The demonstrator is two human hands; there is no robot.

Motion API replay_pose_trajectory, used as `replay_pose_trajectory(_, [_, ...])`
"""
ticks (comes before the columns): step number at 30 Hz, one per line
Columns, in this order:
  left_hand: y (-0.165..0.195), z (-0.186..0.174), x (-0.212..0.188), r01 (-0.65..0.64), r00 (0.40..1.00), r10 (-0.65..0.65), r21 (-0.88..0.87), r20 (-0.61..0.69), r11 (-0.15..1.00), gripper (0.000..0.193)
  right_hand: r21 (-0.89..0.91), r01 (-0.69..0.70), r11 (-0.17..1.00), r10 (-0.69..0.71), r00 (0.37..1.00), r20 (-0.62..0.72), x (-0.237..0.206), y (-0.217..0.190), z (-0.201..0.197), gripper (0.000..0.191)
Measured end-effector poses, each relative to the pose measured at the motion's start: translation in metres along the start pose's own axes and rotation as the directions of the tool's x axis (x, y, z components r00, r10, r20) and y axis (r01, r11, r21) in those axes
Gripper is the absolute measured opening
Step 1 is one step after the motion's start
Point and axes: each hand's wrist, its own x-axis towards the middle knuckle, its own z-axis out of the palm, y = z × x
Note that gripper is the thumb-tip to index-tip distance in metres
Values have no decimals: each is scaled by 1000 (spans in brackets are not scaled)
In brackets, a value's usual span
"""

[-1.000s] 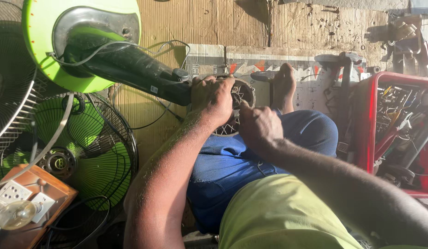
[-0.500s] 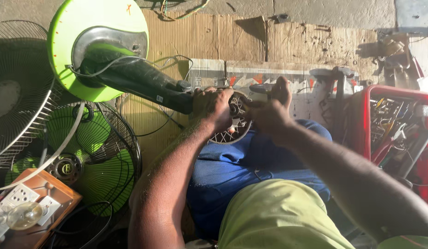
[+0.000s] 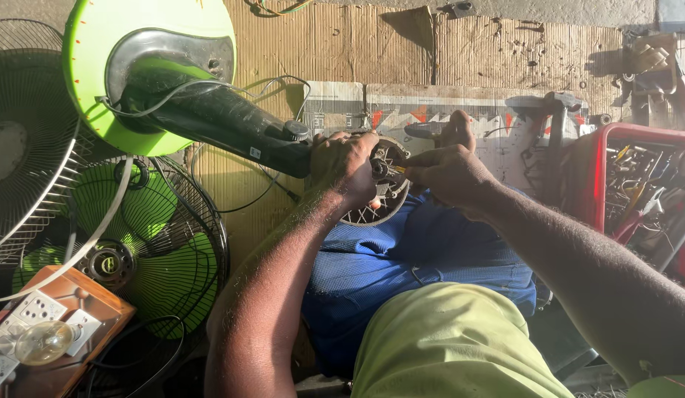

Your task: The person sits on the floor and uses a screwdriver to work on the internal components of a disassembled electric fan motor. They manipulate the motor housing and wires while seated, with a red toolbox and other fans visible nearby.

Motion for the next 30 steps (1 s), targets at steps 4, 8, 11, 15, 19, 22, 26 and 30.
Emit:
replay_pose_trajectory(4, [1, -1, 0, 10, 1000, -10, 8, 4, 1000, 67, 25, -33, 999, 32, 999, 25, 1, -4, 2, 33])
replay_pose_trajectory(8, [-2, 5, 0, -5, 1000, 5, -3, -30, 1000, 55, 32, -86, 996, 84, 995, 45, 6, -19, 6, 29])
replay_pose_trajectory(11, [-7, 14, 3, -14, 999, 15, 27, -48, 1000, 50, -109, -14, 994, 16, 1000, 18, 12, -25, 13, 27])
replay_pose_trajectory(15, [-14, 24, 10, -70, 996, 70, 11, -53, 998, 46, -462, 227, 857, -311, 944, -113, 11, -8, 33, 20])
replay_pose_trajectory(19, [-14, 29, 12, 13, 1000, -14, 81, 12, 997, 25, -433, 299, 850, -425, 876, -230, -1, 27, 63, 25])
replay_pose_trajectory(22, [-11, 28, 10, -13, 997, 18, 61, -81, 998, 20, -522, 440, 731, -638, 713, -292, -6, 42, 73, 27])
replay_pose_trajectory(26, [-7, 19, 8, -15, 998, 18, 54, -53, 998, 31, -795, 281, 538, -456, 890, 6, 3, 21, 44, 22])
replay_pose_trajectory(30, [-6, 13, 7, 22, 999, -23, 33, 33, 999, 57, -303, -144, 942, 176, 981, 82, 24, -36, -4, 32])
